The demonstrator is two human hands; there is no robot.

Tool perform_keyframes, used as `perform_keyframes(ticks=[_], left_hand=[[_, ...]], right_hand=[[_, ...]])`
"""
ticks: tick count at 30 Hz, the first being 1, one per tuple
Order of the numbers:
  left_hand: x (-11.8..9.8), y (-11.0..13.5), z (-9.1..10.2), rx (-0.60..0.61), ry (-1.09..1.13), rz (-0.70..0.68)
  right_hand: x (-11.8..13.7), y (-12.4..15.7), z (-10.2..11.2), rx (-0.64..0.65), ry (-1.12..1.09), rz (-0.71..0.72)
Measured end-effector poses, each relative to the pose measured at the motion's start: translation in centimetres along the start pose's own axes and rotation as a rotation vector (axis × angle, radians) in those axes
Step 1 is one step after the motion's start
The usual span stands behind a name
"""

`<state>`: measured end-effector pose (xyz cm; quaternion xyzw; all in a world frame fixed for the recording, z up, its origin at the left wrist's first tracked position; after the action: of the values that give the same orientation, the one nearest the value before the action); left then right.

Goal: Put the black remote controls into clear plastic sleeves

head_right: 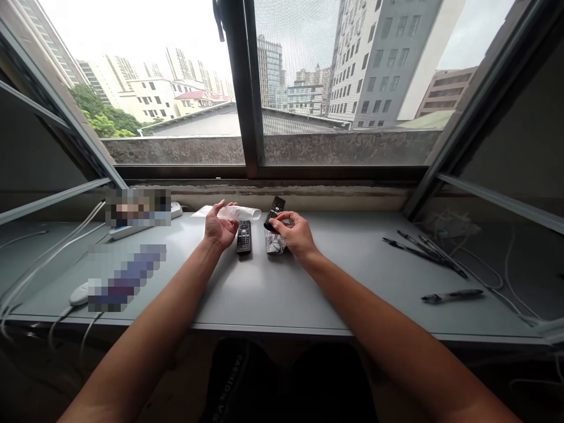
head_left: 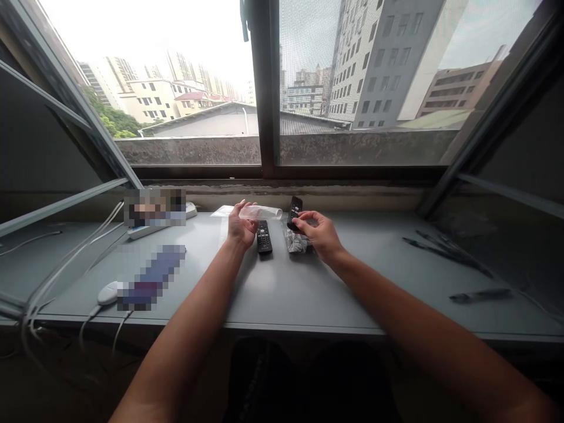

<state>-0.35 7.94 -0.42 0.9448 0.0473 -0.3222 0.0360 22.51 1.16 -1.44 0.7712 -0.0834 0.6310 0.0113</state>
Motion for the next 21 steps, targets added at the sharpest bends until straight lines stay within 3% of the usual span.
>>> perform_keyframes(ticks=[10, 15, 21], left_hand=[[-0.2, 0.2, -0.2, -0.008, 0.014, -0.009], [-0.3, -0.2, 0.1, 0.000, 0.016, -0.019], [-0.3, 0.0, -0.1, 0.000, 0.009, -0.017]], right_hand=[[-1.5, -1.3, 1.0, -0.061, -0.126, -0.073], [-0.5, -0.7, 0.2, 0.058, -0.201, -0.126], [0.0, 0.5, -1.1, 0.236, -0.296, -0.310]])
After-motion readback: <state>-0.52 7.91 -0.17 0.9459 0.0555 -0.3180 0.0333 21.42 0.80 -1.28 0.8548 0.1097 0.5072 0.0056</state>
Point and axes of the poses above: each hand's wrist, its own y-axis away from the middle knuckle, its own z-axis out of the back of the hand, x = y × z, the point moved 5 cm from there along -y, towards the middle knuckle, and after that the axes turned 11 degrees about -z, right-handed, at the moved point
